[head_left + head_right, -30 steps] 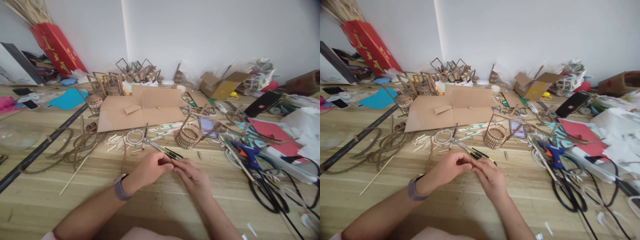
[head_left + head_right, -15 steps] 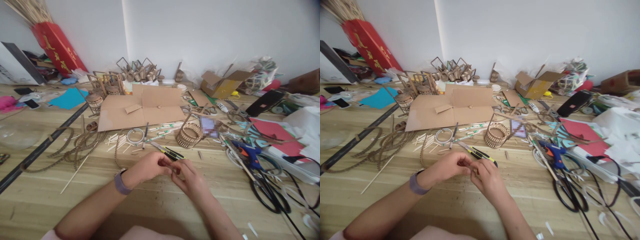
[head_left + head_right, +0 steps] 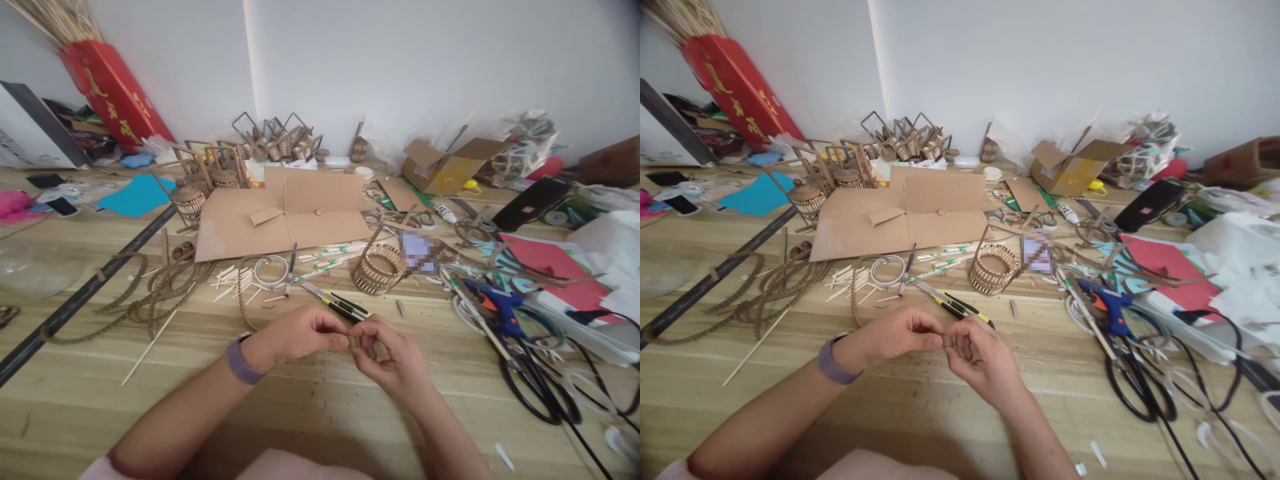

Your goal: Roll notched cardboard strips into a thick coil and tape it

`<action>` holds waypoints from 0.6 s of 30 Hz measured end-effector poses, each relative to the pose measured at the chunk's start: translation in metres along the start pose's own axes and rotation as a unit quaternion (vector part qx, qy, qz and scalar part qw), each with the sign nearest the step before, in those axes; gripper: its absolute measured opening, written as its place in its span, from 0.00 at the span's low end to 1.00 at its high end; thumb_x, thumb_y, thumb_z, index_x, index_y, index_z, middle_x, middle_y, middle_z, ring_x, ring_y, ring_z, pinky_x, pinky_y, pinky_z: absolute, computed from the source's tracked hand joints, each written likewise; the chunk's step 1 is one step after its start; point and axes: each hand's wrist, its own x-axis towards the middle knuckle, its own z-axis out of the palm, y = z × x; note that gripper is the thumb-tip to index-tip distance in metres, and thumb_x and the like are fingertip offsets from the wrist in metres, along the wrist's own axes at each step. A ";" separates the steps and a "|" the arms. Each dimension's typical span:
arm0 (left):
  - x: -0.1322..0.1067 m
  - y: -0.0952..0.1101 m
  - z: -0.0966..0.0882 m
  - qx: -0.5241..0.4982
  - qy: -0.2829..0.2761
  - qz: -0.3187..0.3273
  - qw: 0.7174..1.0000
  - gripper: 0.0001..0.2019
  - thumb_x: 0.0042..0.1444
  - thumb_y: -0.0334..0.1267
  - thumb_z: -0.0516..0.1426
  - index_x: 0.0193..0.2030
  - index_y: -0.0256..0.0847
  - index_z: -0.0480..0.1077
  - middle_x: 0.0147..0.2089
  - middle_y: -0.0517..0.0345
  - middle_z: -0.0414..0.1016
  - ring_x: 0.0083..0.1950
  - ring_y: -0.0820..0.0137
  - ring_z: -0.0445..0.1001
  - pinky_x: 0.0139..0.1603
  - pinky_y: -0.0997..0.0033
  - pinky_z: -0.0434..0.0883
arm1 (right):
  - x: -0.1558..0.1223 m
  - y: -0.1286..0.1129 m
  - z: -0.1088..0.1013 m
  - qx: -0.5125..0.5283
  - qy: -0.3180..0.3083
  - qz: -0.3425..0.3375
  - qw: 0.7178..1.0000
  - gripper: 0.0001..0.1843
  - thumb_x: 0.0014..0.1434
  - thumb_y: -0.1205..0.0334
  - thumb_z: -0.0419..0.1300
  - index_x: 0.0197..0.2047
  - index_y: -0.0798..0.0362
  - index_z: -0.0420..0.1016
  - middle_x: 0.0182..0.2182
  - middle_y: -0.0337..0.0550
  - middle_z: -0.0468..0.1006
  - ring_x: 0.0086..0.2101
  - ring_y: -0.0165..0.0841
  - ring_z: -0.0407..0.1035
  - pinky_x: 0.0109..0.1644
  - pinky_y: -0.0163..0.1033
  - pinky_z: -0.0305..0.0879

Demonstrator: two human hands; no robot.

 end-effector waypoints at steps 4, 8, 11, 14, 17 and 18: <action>0.000 0.003 0.001 -0.074 -0.009 -0.013 0.997 0.23 0.51 0.59 0.63 0.30 0.37 0.77 0.26 0.61 0.70 0.29 0.72 0.64 0.31 0.73 0.62 | -0.002 -0.002 0.005 0.048 0.024 0.028 0.998 0.05 0.54 0.69 0.57 0.34 0.50 0.71 0.18 0.31 0.65 0.20 0.28 0.63 0.25 0.32 0.60; 0.000 0.007 0.003 -0.131 -0.006 -0.021 0.991 0.23 0.48 0.59 0.64 0.30 0.37 0.76 0.27 0.61 0.71 0.29 0.72 0.64 0.32 0.73 0.63 | -0.006 0.000 0.009 0.113 0.038 0.059 0.991 0.04 0.55 0.68 0.58 0.33 0.50 0.74 0.18 0.30 0.62 0.20 0.28 0.59 0.25 0.32 0.58; -0.001 0.011 0.005 -0.149 -0.002 -0.024 0.988 0.20 0.48 0.55 0.65 0.31 0.38 0.76 0.27 0.62 0.71 0.29 0.73 0.64 0.33 0.74 0.63 | -0.008 0.002 0.010 0.144 0.035 0.076 0.986 0.04 0.56 0.66 0.60 0.35 0.51 0.75 0.19 0.30 0.60 0.19 0.27 0.57 0.24 0.32 0.56; -0.001 0.012 0.007 -0.145 0.009 -0.028 0.989 0.15 0.50 0.50 0.64 0.30 0.37 0.75 0.27 0.62 0.71 0.29 0.74 0.64 0.32 0.74 0.63 | -0.008 0.002 0.010 0.133 0.040 0.066 0.988 0.03 0.57 0.65 0.60 0.36 0.51 0.75 0.20 0.31 0.62 0.20 0.27 0.59 0.24 0.32 0.57; -0.001 0.011 0.009 -0.117 0.039 -0.036 0.992 0.12 0.52 0.46 0.61 0.30 0.37 0.73 0.27 0.62 0.70 0.29 0.73 0.63 0.32 0.74 0.62 | -0.006 0.003 0.009 0.065 0.043 0.022 0.997 0.04 0.58 0.67 0.60 0.37 0.50 0.75 0.20 0.32 0.65 0.23 0.29 0.64 0.28 0.33 0.62; -0.001 0.011 0.010 -0.102 0.051 -0.039 0.993 0.12 0.52 0.45 0.61 0.30 0.37 0.73 0.27 0.62 0.69 0.29 0.73 0.63 0.32 0.73 0.61 | -0.005 0.003 0.008 0.039 0.042 0.002 0.998 0.05 0.58 0.68 0.60 0.38 0.50 0.75 0.21 0.33 0.66 0.23 0.29 0.65 0.28 0.33 0.63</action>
